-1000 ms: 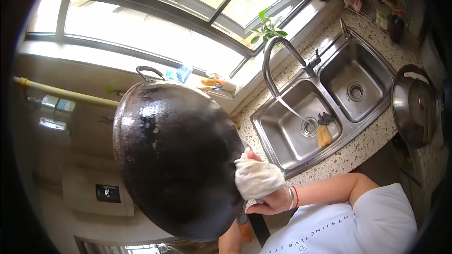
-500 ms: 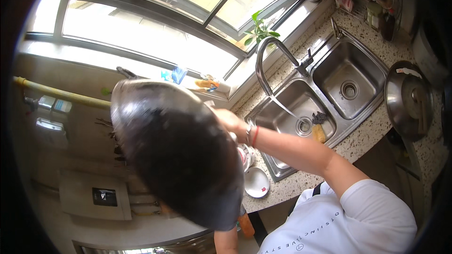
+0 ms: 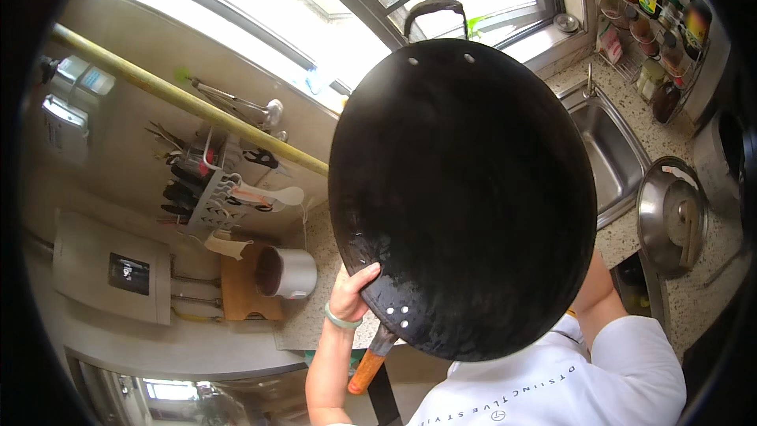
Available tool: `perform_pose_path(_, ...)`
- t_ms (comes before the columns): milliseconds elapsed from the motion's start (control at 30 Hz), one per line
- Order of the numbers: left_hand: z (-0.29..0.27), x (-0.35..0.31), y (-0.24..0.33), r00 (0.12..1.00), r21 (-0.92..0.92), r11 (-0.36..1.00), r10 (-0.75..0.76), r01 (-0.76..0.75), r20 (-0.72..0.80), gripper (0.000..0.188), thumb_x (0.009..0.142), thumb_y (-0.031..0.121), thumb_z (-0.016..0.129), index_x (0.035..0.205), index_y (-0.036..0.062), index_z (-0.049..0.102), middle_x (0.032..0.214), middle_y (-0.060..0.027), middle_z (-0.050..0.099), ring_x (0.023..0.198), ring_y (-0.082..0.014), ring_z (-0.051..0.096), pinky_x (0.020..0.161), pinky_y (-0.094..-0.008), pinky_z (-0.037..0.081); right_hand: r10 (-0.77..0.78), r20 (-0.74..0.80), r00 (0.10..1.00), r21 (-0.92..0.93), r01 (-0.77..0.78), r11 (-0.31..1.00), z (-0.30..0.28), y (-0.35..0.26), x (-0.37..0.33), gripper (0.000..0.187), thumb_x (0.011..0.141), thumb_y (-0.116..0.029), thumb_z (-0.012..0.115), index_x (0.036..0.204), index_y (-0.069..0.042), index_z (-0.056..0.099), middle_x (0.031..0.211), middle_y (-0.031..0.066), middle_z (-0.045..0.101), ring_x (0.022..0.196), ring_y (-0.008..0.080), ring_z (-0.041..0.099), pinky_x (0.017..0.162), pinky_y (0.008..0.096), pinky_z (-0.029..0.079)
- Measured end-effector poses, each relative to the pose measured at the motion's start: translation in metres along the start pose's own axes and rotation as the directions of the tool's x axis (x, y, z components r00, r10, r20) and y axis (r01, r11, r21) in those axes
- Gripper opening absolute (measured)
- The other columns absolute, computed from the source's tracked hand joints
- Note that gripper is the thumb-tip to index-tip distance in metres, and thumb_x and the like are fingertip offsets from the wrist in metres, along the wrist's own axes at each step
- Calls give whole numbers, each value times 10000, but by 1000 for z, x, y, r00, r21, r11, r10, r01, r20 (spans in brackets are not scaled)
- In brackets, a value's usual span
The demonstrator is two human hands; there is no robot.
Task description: The person scrubs a black wok with a steel wool pad under running water in a double-basin sink, rinses it, and dries it with a cloth. They then wipe the wok's interior with a sponge soaked in oil from a small bowl.
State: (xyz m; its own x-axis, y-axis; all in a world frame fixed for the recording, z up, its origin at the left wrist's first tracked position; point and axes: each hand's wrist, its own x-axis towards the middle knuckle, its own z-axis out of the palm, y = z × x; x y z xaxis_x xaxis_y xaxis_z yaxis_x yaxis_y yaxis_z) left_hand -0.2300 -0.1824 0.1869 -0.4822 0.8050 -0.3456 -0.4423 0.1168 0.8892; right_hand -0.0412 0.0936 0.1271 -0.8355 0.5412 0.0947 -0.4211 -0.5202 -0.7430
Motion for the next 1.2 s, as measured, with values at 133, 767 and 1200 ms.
perform_pose_path(133, 15, 13, -9, 994, -77, 996, -40, 48, 103, 424, 856, 0, 598, 1269, -13, 504, 1166, -139, 618, 1066, -259, 617, 950, -378, 497, -335, 132, 933, -203, 357, 912, 38, -89, 49, 417, 1000, -369, 454, 1214, -40, 595, 1148, 93, 638, 1033, 168, 601, 883, 317, 497)
perform_pose_path(767, 17, 4, 13, 998, 5, 998, 63, -63, 1, 380, 838, 6, 638, 1203, -12, 534, 1114, -116, 633, 983, -209, 631, 884, -345, 518, 340, -261, 904, -117, -379, 918, -80, 48, -73, 415, 1004, -344, 446, 1228, -23, 582, 1174, 107, 631, 1056, 190, 602, 899, 323, 498)
perform_pose_path(1200, 49, 28, 1, 997, -123, 991, 51, -43, 64, 434, 822, -38, 606, 1241, -11, 497, 1139, -141, 622, 1009, -256, 636, 903, -389, 525, -189, 103, 977, -441, 215, 872, 8, -84, 79, 414, 1007, -328, 440, 1237, -11, 574, 1191, 115, 627, 1072, 205, 602, 910, 327, 498)
